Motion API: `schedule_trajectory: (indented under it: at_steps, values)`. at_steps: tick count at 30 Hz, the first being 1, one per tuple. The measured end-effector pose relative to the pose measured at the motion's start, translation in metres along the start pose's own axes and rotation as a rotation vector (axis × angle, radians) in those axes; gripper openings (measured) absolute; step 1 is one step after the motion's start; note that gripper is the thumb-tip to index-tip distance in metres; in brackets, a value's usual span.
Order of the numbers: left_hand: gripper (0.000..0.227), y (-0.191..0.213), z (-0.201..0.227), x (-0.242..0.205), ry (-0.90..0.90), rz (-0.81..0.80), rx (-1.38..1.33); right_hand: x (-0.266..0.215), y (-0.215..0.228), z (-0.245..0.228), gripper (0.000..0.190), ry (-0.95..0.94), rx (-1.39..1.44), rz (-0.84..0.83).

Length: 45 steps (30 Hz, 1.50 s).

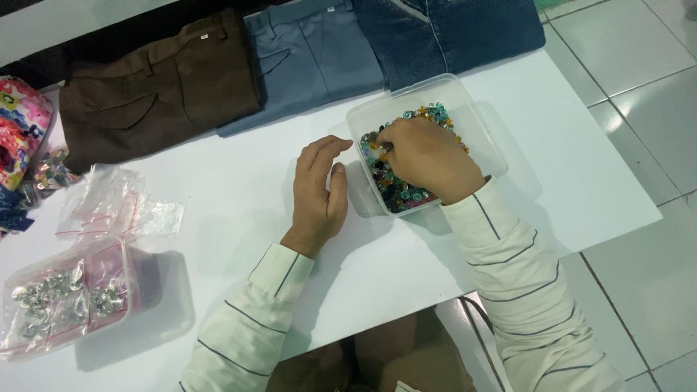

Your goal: The person sorts buttons by picking them from a container and placing them into small plastic bags.

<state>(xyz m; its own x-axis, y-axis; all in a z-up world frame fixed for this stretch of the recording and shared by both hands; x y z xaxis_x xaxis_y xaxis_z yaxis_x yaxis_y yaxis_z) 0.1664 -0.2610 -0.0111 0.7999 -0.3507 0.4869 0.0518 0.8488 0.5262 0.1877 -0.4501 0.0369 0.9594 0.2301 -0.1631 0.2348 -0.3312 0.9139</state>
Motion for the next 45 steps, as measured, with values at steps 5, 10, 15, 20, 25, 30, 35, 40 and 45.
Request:
schedule_trajectory:
  at_steps: [5,10,15,20,25,30,35,40,45]
  values:
    - [0.035,0.000,-0.001,0.000,-0.001,-0.006,0.024,0.004,-0.006,0.009,0.028,-0.074,0.001,0.001]
    - [0.034,-0.001,-0.003,0.000,0.003,-0.006,0.038,0.005,-0.006,0.011,0.028,-0.078,-0.013,-0.010]
    - [0.032,0.000,-0.003,0.000,0.017,-0.011,0.035,0.006,-0.006,0.008,0.032,-0.051,0.038,0.013]
    - [0.032,0.001,0.000,0.001,0.032,-0.019,0.029,-0.002,0.006,-0.007,0.035,-0.025,0.059,-0.036]
    - [0.032,0.002,-0.001,0.000,0.038,-0.002,0.016,0.008,-0.008,0.013,0.028,-0.046,0.062,0.038]
    - [0.031,0.001,-0.001,0.001,0.029,0.004,0.005,-0.005,0.011,-0.012,0.049,-0.069,0.126,-0.082]
    - [0.031,-0.001,-0.005,0.000,0.017,0.004,0.013,-0.001,-0.003,-0.004,0.050,-0.013,0.097,-0.087]
    - [0.031,-0.002,-0.006,-0.001,0.034,0.013,0.011,0.000,-0.002,-0.001,0.040,0.030,0.093,-0.045]
    - [0.030,0.000,-0.003,0.001,0.034,0.010,0.008,0.012,-0.024,0.013,0.026,0.048,0.112,0.031]
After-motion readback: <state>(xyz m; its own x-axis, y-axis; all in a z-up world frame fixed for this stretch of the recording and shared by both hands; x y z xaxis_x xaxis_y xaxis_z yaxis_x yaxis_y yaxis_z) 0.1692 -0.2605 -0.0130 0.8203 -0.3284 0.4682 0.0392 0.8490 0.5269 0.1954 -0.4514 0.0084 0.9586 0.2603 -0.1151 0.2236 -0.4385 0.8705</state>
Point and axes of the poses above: each hand's wrist, its own x-axis towards the middle knuckle, its own y-axis out of the back of the hand, z = x × y, the point moved 1 cm from there along x, towards the middle knuckle, and after that the axes turned 1 degree about -z, right-handed, at the moved point
